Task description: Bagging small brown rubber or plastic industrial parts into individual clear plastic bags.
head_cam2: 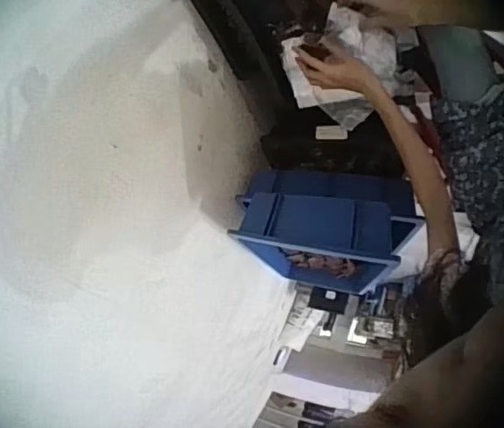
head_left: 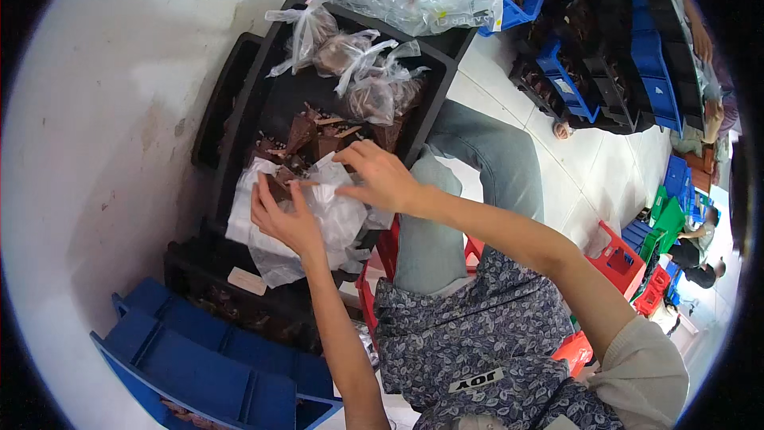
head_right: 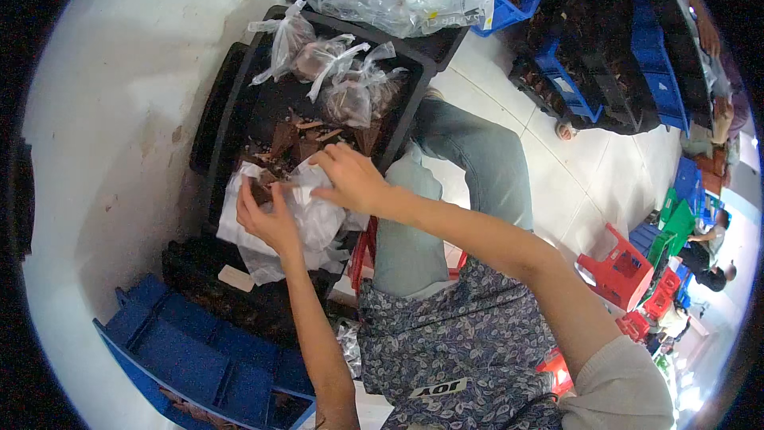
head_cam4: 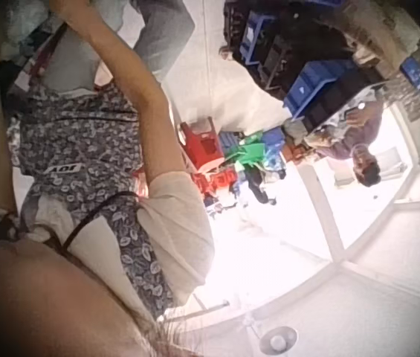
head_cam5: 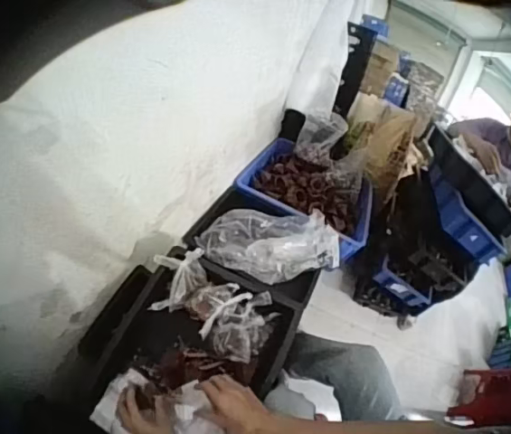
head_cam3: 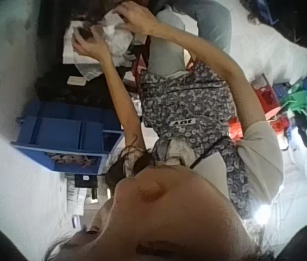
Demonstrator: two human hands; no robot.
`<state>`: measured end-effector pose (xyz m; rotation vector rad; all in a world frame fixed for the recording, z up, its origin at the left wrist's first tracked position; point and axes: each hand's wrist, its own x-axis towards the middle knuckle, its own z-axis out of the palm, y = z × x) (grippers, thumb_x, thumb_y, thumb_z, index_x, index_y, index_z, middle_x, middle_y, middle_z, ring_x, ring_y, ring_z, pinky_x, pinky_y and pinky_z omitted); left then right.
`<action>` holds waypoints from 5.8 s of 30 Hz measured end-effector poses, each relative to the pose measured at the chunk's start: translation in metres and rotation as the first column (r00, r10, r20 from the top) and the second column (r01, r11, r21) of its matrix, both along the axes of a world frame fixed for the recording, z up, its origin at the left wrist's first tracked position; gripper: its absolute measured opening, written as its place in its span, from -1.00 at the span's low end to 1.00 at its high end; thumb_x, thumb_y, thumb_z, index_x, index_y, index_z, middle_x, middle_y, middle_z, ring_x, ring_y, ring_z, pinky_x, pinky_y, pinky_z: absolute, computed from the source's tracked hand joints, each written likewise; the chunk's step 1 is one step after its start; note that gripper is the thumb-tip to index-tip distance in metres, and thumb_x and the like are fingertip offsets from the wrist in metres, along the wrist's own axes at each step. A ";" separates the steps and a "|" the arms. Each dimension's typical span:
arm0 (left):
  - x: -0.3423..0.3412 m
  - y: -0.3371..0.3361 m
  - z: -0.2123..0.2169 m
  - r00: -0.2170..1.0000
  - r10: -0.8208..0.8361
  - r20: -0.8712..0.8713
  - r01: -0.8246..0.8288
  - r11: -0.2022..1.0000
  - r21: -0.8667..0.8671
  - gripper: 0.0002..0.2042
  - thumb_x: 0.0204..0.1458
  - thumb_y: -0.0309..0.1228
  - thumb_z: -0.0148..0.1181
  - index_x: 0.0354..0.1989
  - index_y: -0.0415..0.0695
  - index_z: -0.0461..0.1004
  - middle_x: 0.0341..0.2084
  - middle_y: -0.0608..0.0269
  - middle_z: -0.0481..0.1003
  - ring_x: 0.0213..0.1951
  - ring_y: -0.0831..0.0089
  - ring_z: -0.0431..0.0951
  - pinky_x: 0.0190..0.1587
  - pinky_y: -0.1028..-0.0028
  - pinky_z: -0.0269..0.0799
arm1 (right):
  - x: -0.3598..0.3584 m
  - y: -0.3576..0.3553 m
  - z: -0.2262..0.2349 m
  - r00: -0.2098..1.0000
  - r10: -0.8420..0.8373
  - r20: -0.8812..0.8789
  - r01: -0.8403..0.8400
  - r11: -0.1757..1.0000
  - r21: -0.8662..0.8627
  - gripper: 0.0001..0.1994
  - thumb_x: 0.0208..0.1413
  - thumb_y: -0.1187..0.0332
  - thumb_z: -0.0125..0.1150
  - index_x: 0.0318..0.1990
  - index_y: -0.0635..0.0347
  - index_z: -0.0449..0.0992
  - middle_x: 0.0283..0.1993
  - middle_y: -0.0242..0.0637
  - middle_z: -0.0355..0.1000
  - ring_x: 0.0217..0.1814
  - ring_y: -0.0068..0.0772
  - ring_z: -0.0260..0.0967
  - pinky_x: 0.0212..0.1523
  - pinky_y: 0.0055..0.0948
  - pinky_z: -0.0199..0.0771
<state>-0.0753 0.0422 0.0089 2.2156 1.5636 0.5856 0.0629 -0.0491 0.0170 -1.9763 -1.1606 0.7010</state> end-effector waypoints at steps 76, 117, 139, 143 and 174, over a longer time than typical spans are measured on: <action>-0.014 -0.047 0.020 0.297 0.872 0.390 0.133 0.367 -0.921 -0.92 0.06 -0.46 0.07 -0.37 -0.20 0.36 -0.41 0.31 0.40 -0.41 0.59 0.39 -0.32 0.62 0.39 | 0.027 0.010 -0.003 0.876 -0.342 -0.340 0.334 0.939 -0.086 -0.73 -0.01 0.29 0.22 -0.22 0.25 0.38 -0.43 -0.32 0.36 -0.36 -0.43 0.32 -0.28 -0.46 0.34; 0.006 -0.048 0.010 0.385 0.831 0.401 0.153 0.371 -0.916 -0.57 0.16 -0.21 -0.17 0.17 -0.12 0.11 0.08 0.12 0.24 0.03 0.25 0.32 0.04 0.23 0.25 | -0.001 -0.032 0.022 0.596 -0.411 -0.689 0.491 0.867 -0.092 -0.86 0.20 0.38 -0.05 -0.29 0.29 0.35 -0.51 -0.42 0.33 -0.49 -0.66 0.22 -0.44 -0.61 0.25; -0.008 -0.048 0.068 0.966 0.190 0.173 -0.076 0.856 -0.511 -0.83 0.00 -0.42 0.15 -0.38 -0.31 0.44 -0.53 0.16 0.48 -0.47 0.41 0.47 -0.43 0.48 0.40 | 0.024 -0.030 0.067 0.493 -0.393 -0.776 0.401 0.895 -0.198 -0.56 -0.18 0.62 0.23 -0.05 0.26 0.34 -0.26 -0.37 0.31 -0.31 -0.66 0.27 -0.23 -0.65 0.35; -0.001 -0.036 0.091 0.973 0.142 0.180 -0.038 0.874 -0.484 -0.85 -0.03 -0.45 0.13 -0.43 -0.31 0.41 -0.46 0.12 0.48 -0.42 0.39 0.48 -0.36 0.47 0.40 | 0.034 -0.021 0.093 0.608 -0.259 -0.750 0.415 0.910 0.022 -0.58 -0.18 0.65 0.20 -0.07 0.26 0.34 -0.23 -0.37 0.32 -0.24 -0.63 0.26 -0.19 -0.59 0.33; 0.021 -0.020 0.070 0.786 0.157 0.598 0.420 0.574 -0.703 -0.64 0.21 -0.41 -0.17 0.15 -0.30 0.18 -0.18 0.20 0.43 -0.29 0.61 0.36 -0.21 0.59 0.28 | 0.010 -0.013 0.064 0.987 0.162 0.002 -0.153 0.926 0.346 -0.93 -0.03 0.52 0.11 -0.35 0.24 0.40 -0.35 -0.21 0.31 -0.28 -0.12 0.30 -0.29 -0.31 0.34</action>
